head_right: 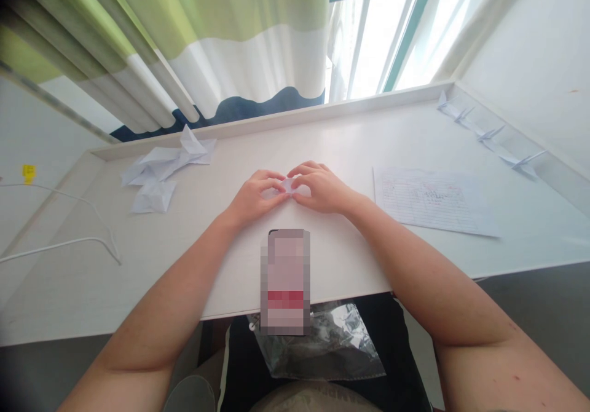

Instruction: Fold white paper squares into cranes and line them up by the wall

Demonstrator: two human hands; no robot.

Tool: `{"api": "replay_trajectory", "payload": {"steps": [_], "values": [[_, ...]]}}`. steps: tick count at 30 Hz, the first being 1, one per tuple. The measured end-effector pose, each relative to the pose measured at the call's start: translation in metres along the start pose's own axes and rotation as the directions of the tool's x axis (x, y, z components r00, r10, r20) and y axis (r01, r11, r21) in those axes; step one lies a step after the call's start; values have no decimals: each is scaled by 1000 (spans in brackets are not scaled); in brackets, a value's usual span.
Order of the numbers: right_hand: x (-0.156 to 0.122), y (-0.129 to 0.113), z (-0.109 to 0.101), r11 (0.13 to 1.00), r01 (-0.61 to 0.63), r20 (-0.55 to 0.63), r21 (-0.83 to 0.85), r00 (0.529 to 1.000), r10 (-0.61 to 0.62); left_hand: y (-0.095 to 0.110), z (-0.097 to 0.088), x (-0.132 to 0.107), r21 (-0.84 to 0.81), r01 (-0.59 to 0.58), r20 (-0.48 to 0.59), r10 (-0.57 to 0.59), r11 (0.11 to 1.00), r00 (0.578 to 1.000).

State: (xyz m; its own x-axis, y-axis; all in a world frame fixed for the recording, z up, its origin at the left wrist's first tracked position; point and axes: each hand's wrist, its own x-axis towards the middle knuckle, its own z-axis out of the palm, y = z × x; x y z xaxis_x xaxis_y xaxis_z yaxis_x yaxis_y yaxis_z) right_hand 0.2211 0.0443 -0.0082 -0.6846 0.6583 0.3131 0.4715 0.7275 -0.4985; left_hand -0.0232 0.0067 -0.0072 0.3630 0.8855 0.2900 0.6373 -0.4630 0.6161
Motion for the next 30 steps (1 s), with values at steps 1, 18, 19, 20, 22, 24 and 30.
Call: {"api": "replay_trajectory", "payload": {"steps": [1, 18, 19, 20, 22, 24, 30], "values": [[0, 0, 0, 1000, 3, -1, 7, 1000, -3, -1, 0, 0, 4, -10, -6, 10, 1000, 1000], [4, -4, -2, 979, -101, -58, 175, 992, 113, -7, -2, 1, 25, -51, 8, 51, 998, 999], [4, -4, -2, 981, -84, -46, 177, 995, 94, -7, -2, 1, 32, -58, 9, 57, 998, 998], [3, -2, -3, 983, -65, -33, 174, 997, 71, -8, -1, 1, 36, -66, 8, 66, 997, 998], [2, 1, -4, 988, -28, -7, 150, 1000, 29, -10, 0, 1, 36, -82, 6, 82, 996, 997], [0, 4, -4, 994, -10, 23, 111, 1000, 8, -10, 0, 1, 36, -86, 11, 86, 996, 996], [-2, 7, -5, 1000, -12, 48, -8, 999, 12, -7, 0, 2, 46, -86, 41, 84, 995, 996]]}}
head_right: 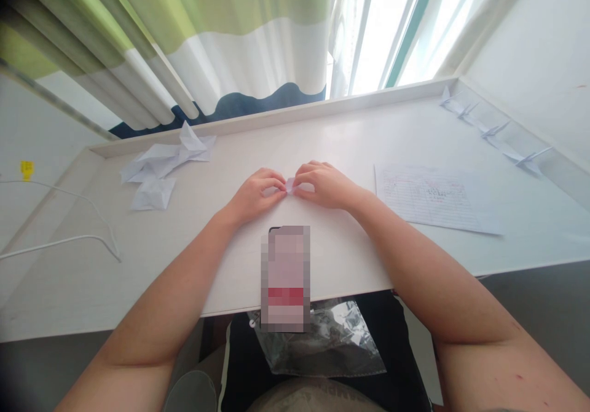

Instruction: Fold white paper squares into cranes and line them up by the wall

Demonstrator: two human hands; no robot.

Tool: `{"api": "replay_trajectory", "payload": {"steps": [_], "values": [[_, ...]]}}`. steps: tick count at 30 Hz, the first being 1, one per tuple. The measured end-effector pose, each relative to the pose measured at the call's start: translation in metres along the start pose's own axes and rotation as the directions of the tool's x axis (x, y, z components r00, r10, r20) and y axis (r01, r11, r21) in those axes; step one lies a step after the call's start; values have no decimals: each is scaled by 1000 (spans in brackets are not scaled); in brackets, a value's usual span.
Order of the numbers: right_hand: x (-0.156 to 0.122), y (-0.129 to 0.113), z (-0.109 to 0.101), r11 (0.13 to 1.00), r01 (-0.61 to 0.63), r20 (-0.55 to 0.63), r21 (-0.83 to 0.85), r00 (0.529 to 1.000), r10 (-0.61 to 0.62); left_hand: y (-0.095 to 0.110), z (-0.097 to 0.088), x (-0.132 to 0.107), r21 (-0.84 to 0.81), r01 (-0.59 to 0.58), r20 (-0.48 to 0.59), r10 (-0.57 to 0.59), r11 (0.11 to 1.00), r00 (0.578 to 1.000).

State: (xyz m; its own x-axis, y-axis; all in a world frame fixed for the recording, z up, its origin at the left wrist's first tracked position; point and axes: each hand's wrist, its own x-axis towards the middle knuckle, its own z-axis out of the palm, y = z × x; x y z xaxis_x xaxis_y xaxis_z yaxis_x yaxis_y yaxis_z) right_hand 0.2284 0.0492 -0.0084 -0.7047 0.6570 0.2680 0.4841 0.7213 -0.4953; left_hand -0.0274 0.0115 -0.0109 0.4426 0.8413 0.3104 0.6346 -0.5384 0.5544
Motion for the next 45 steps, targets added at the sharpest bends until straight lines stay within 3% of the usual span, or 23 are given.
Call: {"api": "replay_trajectory", "payload": {"steps": [10, 20, 28, 38, 45], "values": [[0, -3, -2, 999, 7, -5, -44, 1000, -8, 2, -1, 1, 12, 38, 4, -38, 999, 999], [-2, -17, -4, 968, 42, 49, -248, 998, -31, 4, 0, 2, 9, 66, 6, -66, 998, 998], [-1, -24, -2, 928, 30, 7, -372, 1000, -30, -1, 2, 4, 9, 52, 12, -52, 999, 999], [-2, -10, -4, 996, -28, -121, -85, 993, 18, -1, 8, 4, 83, -7, 26, 5, 996, 1000], [-2, 0, -6, 1000, 20, -70, 7, 997, -20, 1, 11, 7, 81, 20, 3, -21, 997, 1000]]}}
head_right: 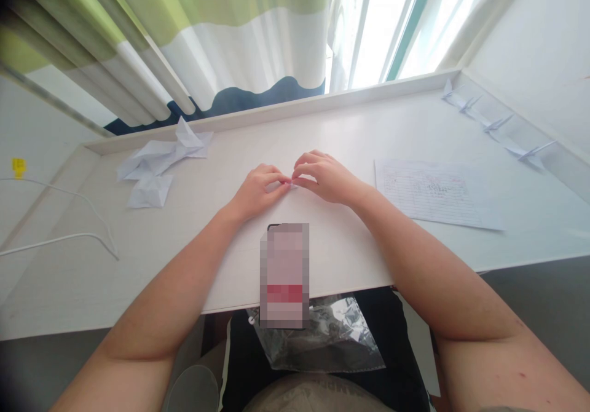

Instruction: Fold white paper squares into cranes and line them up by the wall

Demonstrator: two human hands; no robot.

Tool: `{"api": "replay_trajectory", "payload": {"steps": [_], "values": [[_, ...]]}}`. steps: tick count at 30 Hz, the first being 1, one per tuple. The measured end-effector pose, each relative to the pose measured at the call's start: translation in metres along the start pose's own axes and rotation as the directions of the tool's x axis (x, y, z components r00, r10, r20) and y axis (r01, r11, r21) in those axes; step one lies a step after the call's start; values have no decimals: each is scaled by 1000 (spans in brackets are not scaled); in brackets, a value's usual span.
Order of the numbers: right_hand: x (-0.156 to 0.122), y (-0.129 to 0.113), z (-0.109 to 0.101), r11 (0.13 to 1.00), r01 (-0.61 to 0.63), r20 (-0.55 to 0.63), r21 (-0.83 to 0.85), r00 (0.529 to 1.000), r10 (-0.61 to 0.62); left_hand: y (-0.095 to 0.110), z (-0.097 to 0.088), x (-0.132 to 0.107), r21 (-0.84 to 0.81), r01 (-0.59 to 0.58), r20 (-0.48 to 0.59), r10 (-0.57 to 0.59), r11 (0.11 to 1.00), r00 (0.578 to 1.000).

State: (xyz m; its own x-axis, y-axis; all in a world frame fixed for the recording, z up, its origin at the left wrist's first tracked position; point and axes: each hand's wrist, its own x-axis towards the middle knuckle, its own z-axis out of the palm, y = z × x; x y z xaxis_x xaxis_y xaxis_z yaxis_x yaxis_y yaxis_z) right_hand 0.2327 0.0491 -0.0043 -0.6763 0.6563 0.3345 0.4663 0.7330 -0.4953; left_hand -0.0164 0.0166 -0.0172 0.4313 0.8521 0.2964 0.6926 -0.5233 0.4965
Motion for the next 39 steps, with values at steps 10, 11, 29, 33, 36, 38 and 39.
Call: {"api": "replay_trajectory", "payload": {"steps": [10, 11, 29, 33, 36, 38, 39], "values": [[-4, 3, -3, 995, 12, 77, -99, 997, -5, -1, -2, -1, 38, -48, 11, 47, 998, 999], [-4, 2, -3, 994, 10, 85, -105, 996, -1, 0, -2, -1, 48, -57, 18, 56, 997, 998], [-2, 6, -2, 994, -106, 90, 31, 991, 103, 3, -1, 1, -15, -74, 41, 74, 997, 996], [1, 8, 3, 992, -96, 43, 76, 995, 93, 4, 0, 1, -37, -47, 35, 48, 998, 998], [1, 9, 2, 996, -57, 44, 65, 998, 54, 3, 0, 0, -28, -58, 40, 59, 998, 997], [0, 10, 1, 998, -43, 55, 40, 998, 41, 3, 0, 0, -4, -75, 49, 75, 997, 996], [0, 12, 0, 999, -43, 54, 26, 998, 42, 3, 0, 0, 13, -83, 54, 82, 996, 995]]}}
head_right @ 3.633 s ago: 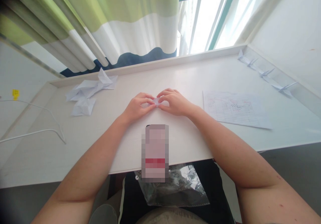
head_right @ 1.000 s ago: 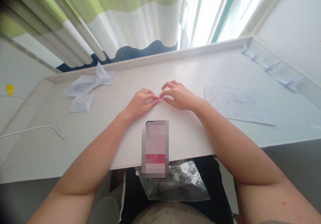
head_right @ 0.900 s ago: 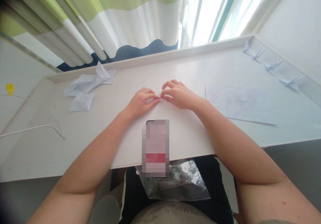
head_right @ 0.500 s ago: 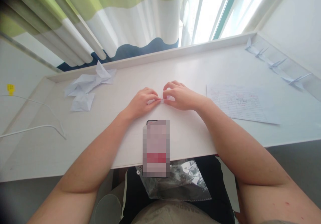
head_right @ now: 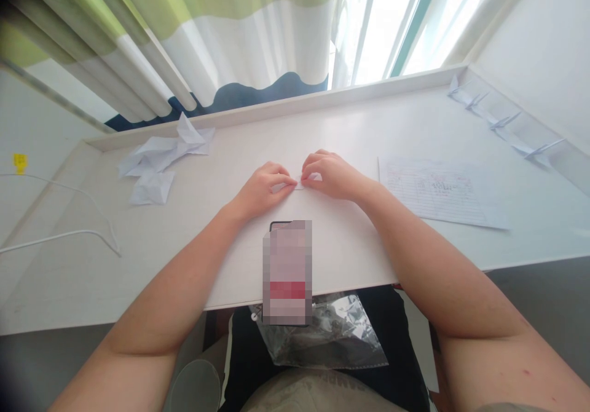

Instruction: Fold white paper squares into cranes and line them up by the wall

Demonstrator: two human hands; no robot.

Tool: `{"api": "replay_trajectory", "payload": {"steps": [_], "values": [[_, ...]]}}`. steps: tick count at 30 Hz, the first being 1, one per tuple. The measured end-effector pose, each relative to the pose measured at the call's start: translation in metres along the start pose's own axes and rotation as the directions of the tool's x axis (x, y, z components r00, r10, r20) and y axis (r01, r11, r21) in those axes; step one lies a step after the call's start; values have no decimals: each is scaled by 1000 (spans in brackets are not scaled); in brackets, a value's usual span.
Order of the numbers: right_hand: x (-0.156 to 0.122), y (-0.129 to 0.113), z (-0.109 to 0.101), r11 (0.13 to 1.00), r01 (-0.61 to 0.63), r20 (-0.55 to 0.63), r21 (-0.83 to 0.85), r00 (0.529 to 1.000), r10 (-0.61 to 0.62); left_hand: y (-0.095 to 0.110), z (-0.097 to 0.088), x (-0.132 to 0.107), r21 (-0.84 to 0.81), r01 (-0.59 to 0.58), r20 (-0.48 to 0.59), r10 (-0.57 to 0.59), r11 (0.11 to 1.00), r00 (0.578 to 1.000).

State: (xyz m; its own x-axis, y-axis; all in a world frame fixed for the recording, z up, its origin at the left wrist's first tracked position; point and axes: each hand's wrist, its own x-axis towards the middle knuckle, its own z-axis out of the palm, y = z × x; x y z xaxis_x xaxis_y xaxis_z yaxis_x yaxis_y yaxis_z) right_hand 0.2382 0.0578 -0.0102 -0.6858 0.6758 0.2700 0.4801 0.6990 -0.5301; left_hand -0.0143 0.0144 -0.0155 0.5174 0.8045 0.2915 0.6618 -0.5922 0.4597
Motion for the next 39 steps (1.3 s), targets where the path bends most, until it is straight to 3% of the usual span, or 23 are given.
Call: {"api": "replay_trajectory", "payload": {"steps": [6, 14, 21, 26, 29, 33, 35, 39], "values": [[2, 8, 3, 998, -63, -60, -25, 996, 62, 3, -2, 2, 47, -73, 37, 71, 996, 997], [3, 16, 7, 958, -285, -169, -36, 946, 275, 8, -3, -1, 93, -73, 77, 66, 993, 995], [4, 20, 11, 968, -252, -195, -15, 950, 244, 7, 4, 3, 84, -59, 42, 56, 995, 998], [4, 11, 10, 982, -133, -178, 131, 972, 155, 3, 7, 6, 73, -46, -6, 47, 996, 999], [2, 2, 6, 975, -57, -137, 215, 987, 88, 2, 5, 6, -27, 22, -62, -24, 999, 998], [3, -6, 2, 950, -149, -73, 274, 982, 175, 3, 3, 4, -265, 179, -118, -216, 948, 969], [5, -10, 1, 923, -190, -83, 335, 970, 230, 5, 2, 3, -399, 240, -87, -297, 885, 951], [8, -17, -2, 851, -266, -49, 454, 946, 321, 10, -3, 0, -529, 274, -14, -332, 803, 943]]}}
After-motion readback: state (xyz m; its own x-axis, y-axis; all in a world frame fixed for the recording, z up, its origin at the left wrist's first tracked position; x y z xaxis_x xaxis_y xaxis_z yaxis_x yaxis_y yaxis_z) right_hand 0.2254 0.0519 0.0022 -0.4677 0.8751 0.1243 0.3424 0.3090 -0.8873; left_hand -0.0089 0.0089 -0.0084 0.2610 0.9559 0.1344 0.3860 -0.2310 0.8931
